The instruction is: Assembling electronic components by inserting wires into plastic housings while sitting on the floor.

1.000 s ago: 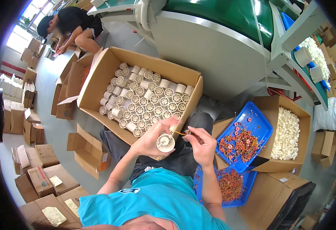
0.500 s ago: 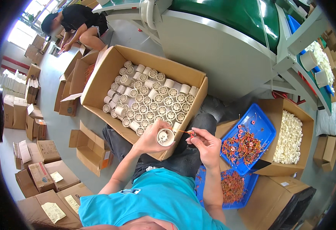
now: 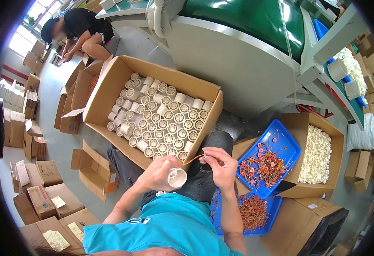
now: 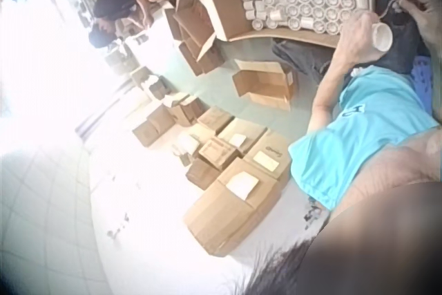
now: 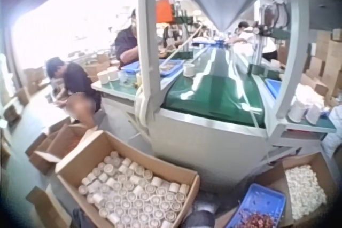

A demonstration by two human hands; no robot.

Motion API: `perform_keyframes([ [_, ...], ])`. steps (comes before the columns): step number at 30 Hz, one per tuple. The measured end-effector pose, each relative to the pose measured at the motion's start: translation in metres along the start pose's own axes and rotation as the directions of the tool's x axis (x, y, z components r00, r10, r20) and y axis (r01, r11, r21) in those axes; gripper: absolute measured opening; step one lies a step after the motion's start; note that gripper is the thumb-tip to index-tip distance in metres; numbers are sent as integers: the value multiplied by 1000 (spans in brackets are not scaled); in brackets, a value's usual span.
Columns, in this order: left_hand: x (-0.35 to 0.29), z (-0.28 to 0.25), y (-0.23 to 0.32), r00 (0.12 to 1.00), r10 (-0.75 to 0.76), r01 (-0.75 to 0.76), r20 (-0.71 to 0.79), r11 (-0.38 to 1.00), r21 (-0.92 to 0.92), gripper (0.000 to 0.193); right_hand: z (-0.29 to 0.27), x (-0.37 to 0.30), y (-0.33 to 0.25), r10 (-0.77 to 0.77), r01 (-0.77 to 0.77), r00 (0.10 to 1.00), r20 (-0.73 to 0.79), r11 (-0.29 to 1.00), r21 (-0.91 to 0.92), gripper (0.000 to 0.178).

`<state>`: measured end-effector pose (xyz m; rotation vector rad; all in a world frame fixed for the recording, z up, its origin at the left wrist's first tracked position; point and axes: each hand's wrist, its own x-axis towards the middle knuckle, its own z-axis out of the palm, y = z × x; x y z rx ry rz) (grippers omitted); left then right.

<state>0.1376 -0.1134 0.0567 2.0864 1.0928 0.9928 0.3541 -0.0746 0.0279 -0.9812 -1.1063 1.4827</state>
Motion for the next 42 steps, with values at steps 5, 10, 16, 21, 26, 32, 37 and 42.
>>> perform_keyframes([
  [5,0,16,-19,967,-235,201,-99,941,-271,57,1,6,-6,-87,69,990,-110,985,-159,18],
  [10,10,14,-39,931,-248,164,-266,940,-300,57,7,4,-53,-459,356,878,-139,818,-452,22],
  [16,20,15,-37,939,-97,71,-330,994,-89,61,27,-17,-70,-542,488,835,96,649,-584,26],
  [21,23,15,-34,944,-64,62,-325,998,-14,64,34,-15,-59,-564,494,818,117,583,-645,28],
  [26,22,17,-36,934,-39,76,-356,993,92,62,34,-16,-53,-595,496,798,100,553,-670,28],
  [32,22,18,-34,922,-64,117,-381,986,116,61,36,-14,-47,-597,504,793,118,535,-679,28],
  [37,24,16,-33,924,-58,112,-377,986,121,61,39,-13,-41,-585,502,801,127,541,-674,28],
  [42,26,15,-31,926,-57,112,-374,986,127,61,42,-13,-42,-557,508,814,166,543,-669,26],
])
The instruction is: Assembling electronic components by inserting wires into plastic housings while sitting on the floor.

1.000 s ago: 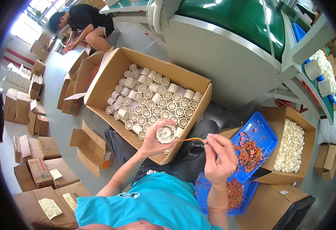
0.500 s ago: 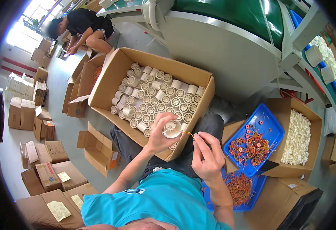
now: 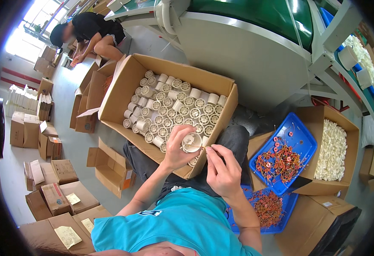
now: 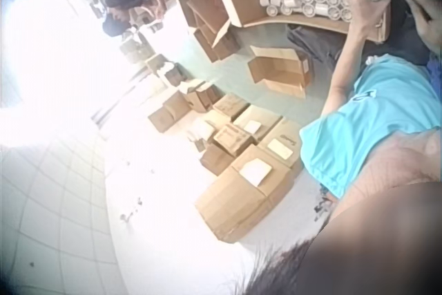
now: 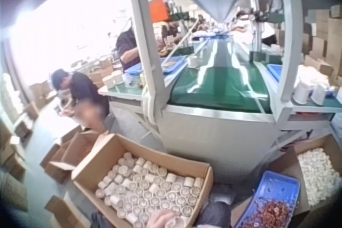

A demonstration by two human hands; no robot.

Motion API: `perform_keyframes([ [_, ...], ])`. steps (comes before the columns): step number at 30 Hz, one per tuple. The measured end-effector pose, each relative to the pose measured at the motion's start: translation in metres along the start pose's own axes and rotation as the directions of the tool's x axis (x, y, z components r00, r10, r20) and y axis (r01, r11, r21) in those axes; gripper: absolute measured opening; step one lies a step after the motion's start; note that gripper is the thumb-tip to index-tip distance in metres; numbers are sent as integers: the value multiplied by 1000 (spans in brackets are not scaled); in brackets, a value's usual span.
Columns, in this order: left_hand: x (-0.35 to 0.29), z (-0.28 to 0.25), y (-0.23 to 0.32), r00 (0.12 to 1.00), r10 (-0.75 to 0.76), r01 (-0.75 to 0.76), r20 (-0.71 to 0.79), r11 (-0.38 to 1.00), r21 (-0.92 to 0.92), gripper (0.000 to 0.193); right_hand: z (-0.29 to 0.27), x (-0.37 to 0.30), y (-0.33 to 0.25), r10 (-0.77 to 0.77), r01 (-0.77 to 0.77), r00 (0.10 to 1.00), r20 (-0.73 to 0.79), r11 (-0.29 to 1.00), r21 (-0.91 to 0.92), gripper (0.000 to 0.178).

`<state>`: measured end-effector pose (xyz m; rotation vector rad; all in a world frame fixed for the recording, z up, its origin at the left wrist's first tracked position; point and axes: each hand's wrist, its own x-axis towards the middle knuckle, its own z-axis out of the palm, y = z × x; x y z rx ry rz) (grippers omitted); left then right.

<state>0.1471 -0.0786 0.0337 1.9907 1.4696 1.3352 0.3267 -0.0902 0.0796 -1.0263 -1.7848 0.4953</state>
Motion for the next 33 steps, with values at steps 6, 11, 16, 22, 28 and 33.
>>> perform_keyframes([
  [6,-1,1,-1,998,10,-13,66,999,46,61,4,4,-3,1,-2,1000,31,999,41,23],
  [11,-3,2,-9,1000,1,-1,-5,998,56,66,-1,2,-7,29,-29,1000,-6,999,34,24],
  [16,-5,3,-14,1000,-11,12,-19,998,68,68,3,4,-6,4,-4,1000,-27,1000,23,26],
  [22,-3,3,-13,1000,8,-7,-12,997,80,68,3,4,-2,-5,5,1000,-20,1000,5,26],
  [28,0,5,-9,999,37,-38,12,995,90,68,6,4,-1,7,-7,1000,13,998,57,25],
  [33,1,6,-7,998,37,-44,60,991,123,67,10,5,-2,53,-59,998,45,986,157,23],
])
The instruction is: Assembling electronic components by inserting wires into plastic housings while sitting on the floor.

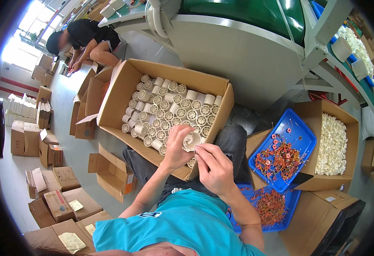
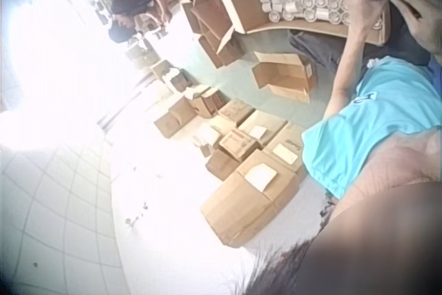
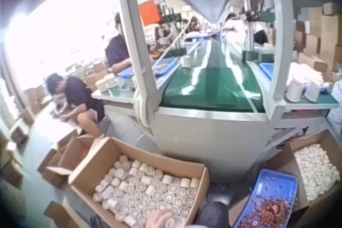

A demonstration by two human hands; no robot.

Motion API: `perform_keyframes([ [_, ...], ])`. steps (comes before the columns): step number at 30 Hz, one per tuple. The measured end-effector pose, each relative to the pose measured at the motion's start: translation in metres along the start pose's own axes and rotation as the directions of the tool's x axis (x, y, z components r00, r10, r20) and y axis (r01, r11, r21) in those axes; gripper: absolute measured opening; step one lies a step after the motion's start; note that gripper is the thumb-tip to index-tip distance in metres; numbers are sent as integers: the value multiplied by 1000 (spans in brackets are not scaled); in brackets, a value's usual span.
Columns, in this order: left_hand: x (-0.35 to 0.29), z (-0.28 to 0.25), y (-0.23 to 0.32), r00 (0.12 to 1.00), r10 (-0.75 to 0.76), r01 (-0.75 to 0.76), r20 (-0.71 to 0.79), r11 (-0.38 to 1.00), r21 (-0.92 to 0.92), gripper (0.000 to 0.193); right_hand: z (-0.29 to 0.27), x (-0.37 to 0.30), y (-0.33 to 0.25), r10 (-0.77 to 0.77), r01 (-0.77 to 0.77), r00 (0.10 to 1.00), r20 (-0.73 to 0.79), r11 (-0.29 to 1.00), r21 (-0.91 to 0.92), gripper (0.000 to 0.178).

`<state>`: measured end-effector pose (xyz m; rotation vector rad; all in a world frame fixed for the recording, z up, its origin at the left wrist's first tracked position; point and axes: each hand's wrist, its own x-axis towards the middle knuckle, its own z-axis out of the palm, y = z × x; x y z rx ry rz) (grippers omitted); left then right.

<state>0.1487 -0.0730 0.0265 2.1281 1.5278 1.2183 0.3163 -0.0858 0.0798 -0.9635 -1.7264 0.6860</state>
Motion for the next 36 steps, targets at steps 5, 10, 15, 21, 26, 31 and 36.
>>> perform_keyframes([
  [5,-1,4,3,996,-50,52,80,998,-19,55,3,5,15,-26,29,999,41,997,-76,23],
  [10,7,-1,9,986,11,-8,164,1000,-21,52,3,13,20,41,-22,990,134,989,-143,25],
  [15,9,-5,13,955,-38,55,294,997,-48,49,1,19,24,56,-26,967,247,992,-123,25],
  [21,7,-3,15,965,-92,153,245,957,-246,45,0,19,9,215,-203,948,236,976,-75,22],
  [26,7,-2,18,970,-35,105,240,952,-288,41,-3,15,8,241,-219,934,263,970,-108,19],
  [31,8,-3,19,969,-38,115,245,944,-308,39,-3,13,8,257,-240,934,247,966,-96,20],
  [36,9,-4,18,975,-30,97,220,948,-302,39,5,9,14,272,-270,941,199,962,-41,20],
])
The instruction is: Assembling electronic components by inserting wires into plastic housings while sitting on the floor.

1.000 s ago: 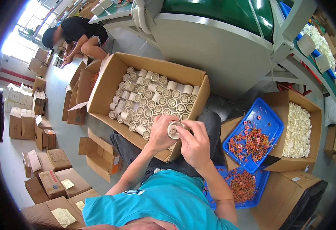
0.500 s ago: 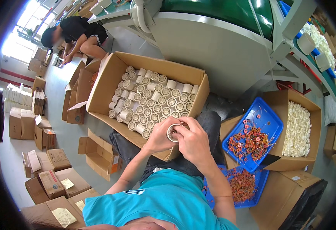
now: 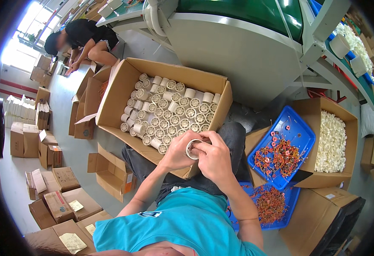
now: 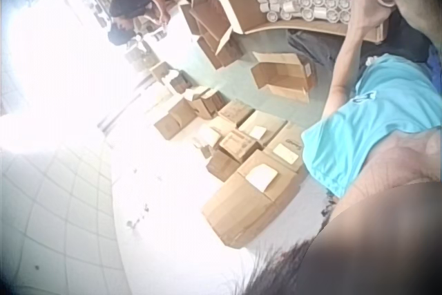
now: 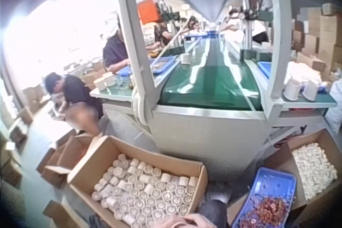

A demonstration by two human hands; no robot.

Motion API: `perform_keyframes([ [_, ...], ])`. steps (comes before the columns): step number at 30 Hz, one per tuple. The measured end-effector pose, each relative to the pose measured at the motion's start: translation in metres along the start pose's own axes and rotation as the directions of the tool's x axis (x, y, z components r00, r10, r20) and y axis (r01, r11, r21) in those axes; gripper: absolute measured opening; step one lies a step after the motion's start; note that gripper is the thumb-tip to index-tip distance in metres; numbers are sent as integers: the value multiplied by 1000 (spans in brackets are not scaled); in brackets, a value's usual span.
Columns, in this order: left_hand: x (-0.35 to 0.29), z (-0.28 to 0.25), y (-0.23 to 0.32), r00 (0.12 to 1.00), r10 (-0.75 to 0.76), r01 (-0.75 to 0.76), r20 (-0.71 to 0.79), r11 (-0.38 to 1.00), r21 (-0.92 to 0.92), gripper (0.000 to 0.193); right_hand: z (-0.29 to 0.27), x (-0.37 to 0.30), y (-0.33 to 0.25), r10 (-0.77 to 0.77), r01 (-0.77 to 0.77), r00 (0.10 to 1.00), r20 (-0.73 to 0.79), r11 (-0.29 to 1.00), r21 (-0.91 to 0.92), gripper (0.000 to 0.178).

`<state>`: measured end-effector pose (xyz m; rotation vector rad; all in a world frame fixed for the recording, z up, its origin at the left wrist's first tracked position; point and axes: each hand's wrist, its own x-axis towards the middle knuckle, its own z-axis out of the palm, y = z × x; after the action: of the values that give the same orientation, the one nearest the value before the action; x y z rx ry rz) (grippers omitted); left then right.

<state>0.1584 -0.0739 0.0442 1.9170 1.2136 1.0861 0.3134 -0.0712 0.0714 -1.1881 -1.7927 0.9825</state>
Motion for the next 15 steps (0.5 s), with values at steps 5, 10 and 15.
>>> perform_keyframes([
  [5,-1,-4,-2,998,57,-59,40,997,40,39,3,-2,4,-28,27,1000,10,999,39,19],
  [10,-2,-4,-1,991,30,-25,128,999,-45,40,2,-9,3,-7,7,1000,3,1000,11,19],
  [15,-4,-1,0,994,94,-98,61,993,71,41,6,-13,4,40,-38,998,-57,999,29,18],
])
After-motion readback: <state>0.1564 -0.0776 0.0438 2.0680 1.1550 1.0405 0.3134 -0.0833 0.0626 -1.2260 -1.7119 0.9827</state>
